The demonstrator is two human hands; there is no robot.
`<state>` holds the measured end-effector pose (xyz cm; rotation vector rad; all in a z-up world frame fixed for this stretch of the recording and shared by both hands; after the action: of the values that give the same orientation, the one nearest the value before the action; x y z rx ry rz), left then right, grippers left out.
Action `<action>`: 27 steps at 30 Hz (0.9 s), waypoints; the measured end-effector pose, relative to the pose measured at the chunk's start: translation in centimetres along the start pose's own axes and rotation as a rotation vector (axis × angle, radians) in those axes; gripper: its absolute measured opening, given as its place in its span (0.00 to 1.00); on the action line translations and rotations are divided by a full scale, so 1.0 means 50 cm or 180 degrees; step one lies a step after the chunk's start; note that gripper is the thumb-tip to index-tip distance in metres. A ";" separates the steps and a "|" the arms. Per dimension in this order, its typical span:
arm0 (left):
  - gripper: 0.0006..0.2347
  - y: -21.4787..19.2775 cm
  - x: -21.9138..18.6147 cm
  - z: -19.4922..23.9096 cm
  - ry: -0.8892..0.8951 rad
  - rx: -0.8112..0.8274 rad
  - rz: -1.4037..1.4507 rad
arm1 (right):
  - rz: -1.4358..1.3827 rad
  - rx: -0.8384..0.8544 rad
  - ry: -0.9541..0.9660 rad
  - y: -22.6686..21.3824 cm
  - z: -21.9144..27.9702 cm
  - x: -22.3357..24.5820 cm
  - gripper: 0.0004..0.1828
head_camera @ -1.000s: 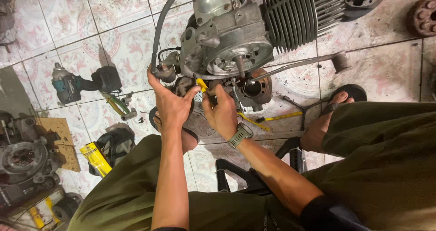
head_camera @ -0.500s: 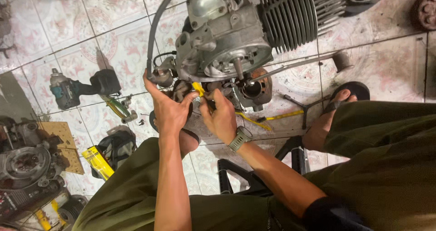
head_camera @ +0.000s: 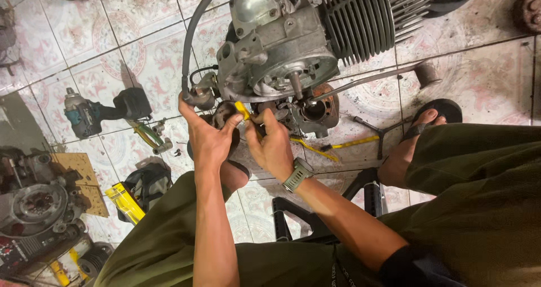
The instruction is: The person cleans a motorcycle engine block placed on the floor using a yellow-handled brush and a rag. They scrub various parts of the engine casing and fins, then wipe the surfaces with the cloth to remove debris.
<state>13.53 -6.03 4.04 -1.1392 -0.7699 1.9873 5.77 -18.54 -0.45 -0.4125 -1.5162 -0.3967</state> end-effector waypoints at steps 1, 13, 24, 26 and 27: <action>0.46 0.000 0.000 -0.003 -0.0029 0.0014 0.0042 | 0.0035 0.0004 0.0022 0.000 -0.004 0.002 0.05; 0.40 -0.013 -0.023 -0.006 -0.0534 0.0400 -0.0405 | -0.0077 0.0056 0.0524 0.010 0.001 0.005 0.05; 0.39 -0.019 -0.031 -0.039 -0.0851 0.0846 -0.1056 | -0.0466 -0.0138 0.1109 0.009 -0.013 0.011 0.06; 0.38 -0.026 -0.019 -0.047 -0.1011 0.0875 -0.1193 | -0.0460 -0.0127 0.1267 0.010 -0.014 0.026 0.05; 0.38 -0.021 -0.011 -0.051 -0.1047 0.0861 -0.1221 | -0.0490 -0.0108 0.1299 0.011 -0.012 0.018 0.05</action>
<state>16.30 -5.48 4.00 -0.4709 -0.7851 1.8937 6.56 -18.36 0.41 -0.2235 -1.1467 -0.5901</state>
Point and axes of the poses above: each hand's wrist, its own z-axis away from the middle knuckle, its own y-axis out of the palm, x = y × z, the point moved 7 cm from there along -z, towards the middle knuckle, and after that the axes turned 8 degrees about -y, right-handed, at the moved point
